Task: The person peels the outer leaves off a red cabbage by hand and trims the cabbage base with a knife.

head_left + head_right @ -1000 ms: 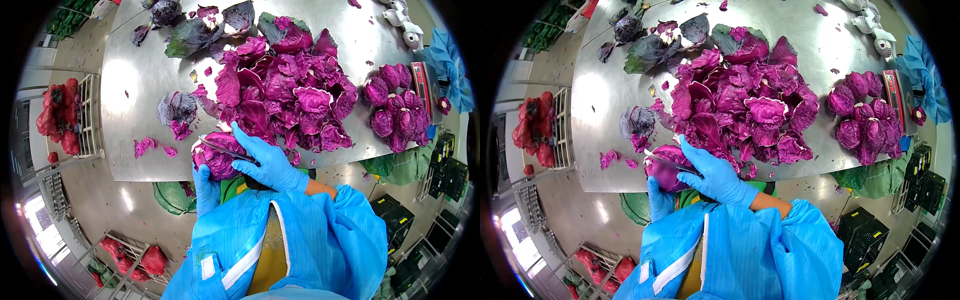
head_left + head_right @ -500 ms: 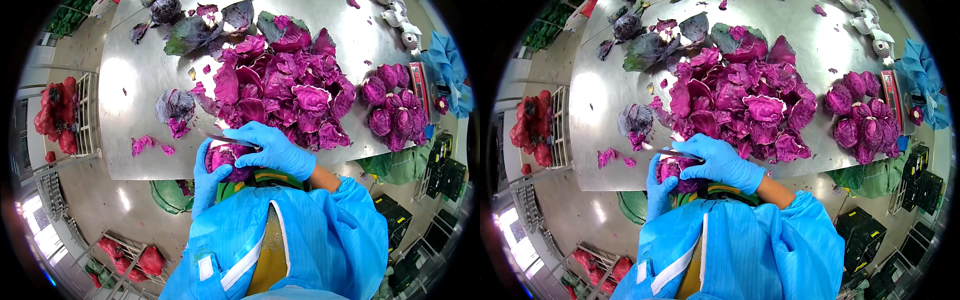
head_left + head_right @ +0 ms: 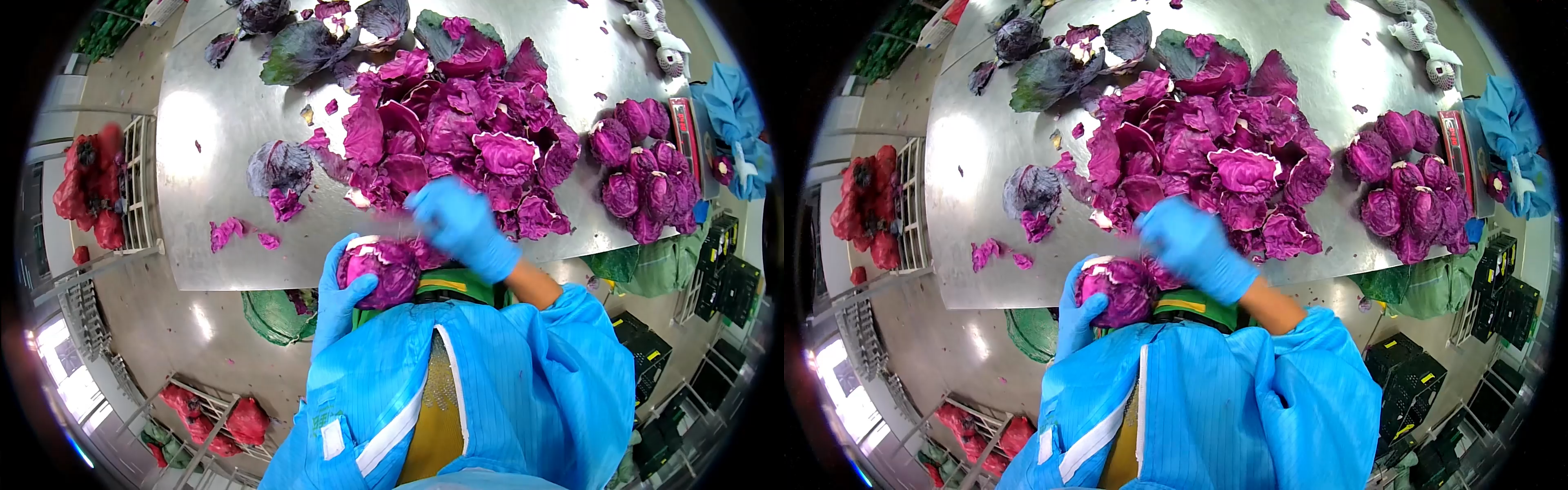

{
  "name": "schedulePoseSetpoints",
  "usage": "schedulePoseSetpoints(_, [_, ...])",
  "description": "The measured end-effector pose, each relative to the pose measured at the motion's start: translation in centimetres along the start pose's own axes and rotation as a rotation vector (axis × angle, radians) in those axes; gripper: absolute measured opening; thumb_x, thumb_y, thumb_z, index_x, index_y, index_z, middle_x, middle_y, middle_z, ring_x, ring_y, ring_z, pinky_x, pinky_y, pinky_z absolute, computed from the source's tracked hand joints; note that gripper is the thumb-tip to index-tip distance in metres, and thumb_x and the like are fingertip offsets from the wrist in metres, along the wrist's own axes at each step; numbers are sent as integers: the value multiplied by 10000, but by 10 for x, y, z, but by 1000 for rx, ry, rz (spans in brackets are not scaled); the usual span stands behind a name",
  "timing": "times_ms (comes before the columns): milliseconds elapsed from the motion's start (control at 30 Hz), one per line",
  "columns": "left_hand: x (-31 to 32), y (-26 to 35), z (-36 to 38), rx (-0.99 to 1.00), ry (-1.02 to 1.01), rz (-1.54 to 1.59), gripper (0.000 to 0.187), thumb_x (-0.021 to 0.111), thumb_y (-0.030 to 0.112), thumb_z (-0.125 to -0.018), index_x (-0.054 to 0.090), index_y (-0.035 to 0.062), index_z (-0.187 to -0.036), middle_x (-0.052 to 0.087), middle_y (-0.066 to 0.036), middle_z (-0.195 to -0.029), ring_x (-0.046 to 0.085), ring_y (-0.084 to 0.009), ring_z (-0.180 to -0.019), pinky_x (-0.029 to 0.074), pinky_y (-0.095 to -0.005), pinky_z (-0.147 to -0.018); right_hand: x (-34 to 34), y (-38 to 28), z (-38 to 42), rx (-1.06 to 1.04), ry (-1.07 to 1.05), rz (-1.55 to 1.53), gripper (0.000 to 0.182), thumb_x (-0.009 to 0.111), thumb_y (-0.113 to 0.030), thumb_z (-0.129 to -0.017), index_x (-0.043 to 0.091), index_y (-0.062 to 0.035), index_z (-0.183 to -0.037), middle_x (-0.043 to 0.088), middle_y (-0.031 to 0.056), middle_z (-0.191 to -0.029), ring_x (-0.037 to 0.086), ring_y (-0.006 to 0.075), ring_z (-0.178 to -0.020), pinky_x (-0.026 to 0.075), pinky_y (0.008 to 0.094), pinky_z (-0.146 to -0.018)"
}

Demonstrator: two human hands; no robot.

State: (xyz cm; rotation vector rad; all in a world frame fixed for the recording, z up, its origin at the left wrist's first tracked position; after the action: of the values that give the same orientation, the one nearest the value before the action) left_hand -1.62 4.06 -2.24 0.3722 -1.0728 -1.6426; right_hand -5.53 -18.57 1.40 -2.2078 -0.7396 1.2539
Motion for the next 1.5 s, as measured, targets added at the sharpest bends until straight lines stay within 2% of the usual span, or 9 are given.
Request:
schedulePoseSetpoints(133, [-10, 2, 4, -57, -50, 136, 878, 864, 350, -669, 462, 31, -1381, 562, -115, -1303, 562, -243, -1185, 450, -384, -1034, -54, 46, -5, 631, 174, -129, 443, 795, -219, -794, 648, -63, -1181, 662, 104, -1177, 653, 140, -958, 522, 247, -764])
schedulePoseSetpoints(300, [-16, -21, 9, -243, 165, 414, 826, 722, 487, -821, 389, 49, -1437, 515, -152, -1391, 540, -313, -1245, 440, -500, -1073, -6, -11, 7, 554, -318, -583, 611, 845, -266, -729, 624, -97, -1273, 648, 67, -1157, 612, 157, -1015, 495, 274, -790])
schedulePoseSetpoints(500, [0, -13, 14, -242, 129, 542, 741, 638, 469, -893, 373, 63, -1453, 470, -172, -1437, 513, -327, -1276, 431, -517, -1076, 15, -38, 12, 531, -321, -666, 679, 795, -242, -782, 525, -106, -1390, 615, 96, -1218, 590, 207, -1128, 484, 319, -958])
schedulePoseSetpoints(700, [-12, -16, 7, -126, 50, 454, 801, 740, 424, -832, 377, 40, -1433, 530, -165, -1362, 541, -310, -1242, 466, -483, -1047, 15, -32, 16, 489, -455, -558, 644, 773, -176, -791, 532, -104, -1384, 625, 110, -1216, 628, 200, -1072, 519, 298, -887])
schedulePoseSetpoints(800, [-7, -12, 10, -98, 95, 376, 873, 808, 412, -762, 382, 23, -1418, 547, -157, -1328, 556, -296, -1221, 473, -464, -1041, 15, -29, 22, 181, -241, -359, 567, 722, -253, -820, 556, -143, -1351, 630, 87, -1065, 668, 226, -887, 559, 314, -687])
schedulePoseSetpoints(900, [-6, -18, 13, -124, 43, 404, 921, 832, 421, -722, 383, 11, -1414, 534, -164, -1340, 557, -302, -1219, 463, -465, -1048, 23, -16, 32, 165, -365, 159, 525, 733, -211, -798, 591, -126, -1296, 638, 87, -1096, 673, 232, -893, 560, 321, -663])
schedulePoseSetpoints(1033, [10, -17, 24, -169, 20, 481, 917, 844, 396, -705, 398, 3, -1402, 524, -179, -1342, 554, -310, -1218, 459, -464, -1048, 11, -13, 29, 216, -100, -319, 496, 775, -143, -784, 615, -91, -1251, 642, 98, -1198, 676, 197, -918, 546, 282, -741])
schedulePoseSetpoints(1133, [16, -14, 21, -148, 66, 473, 925, 844, 407, -698, 399, 5, -1402, 522, -176, -1343, 560, -309, -1210, 457, -464, -1050, -2, -26, 18, 534, -246, -623, 535, 809, -216, -775, 612, -94, -1257, 616, 88, -1250, 635, 185, -1020, 518, 283, -823])
schedulePoseSetpoints(1500, [10, -3, 6, 327, 99, 167, 1052, 934, 315, -590, 375, 13, -1429, 475, -160, -1401, 472, -281, -1290, 376, -427, -1108, 17, -40, 35, 399, -166, -383, 585, 707, -161, -822, 500, -42, -1356, 571, 147, -1151, 595, 284, -1022, 499, 347, -884])
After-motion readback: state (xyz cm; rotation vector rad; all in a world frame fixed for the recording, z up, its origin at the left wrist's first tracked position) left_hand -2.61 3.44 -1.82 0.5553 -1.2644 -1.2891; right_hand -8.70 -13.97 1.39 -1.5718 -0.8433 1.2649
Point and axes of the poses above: each hand's wrist, its own z-axis away from the middle knuckle, its own x-axis out of the palm, y = z × x, the point moved 5 cm from there along -z, towards the middle knuckle
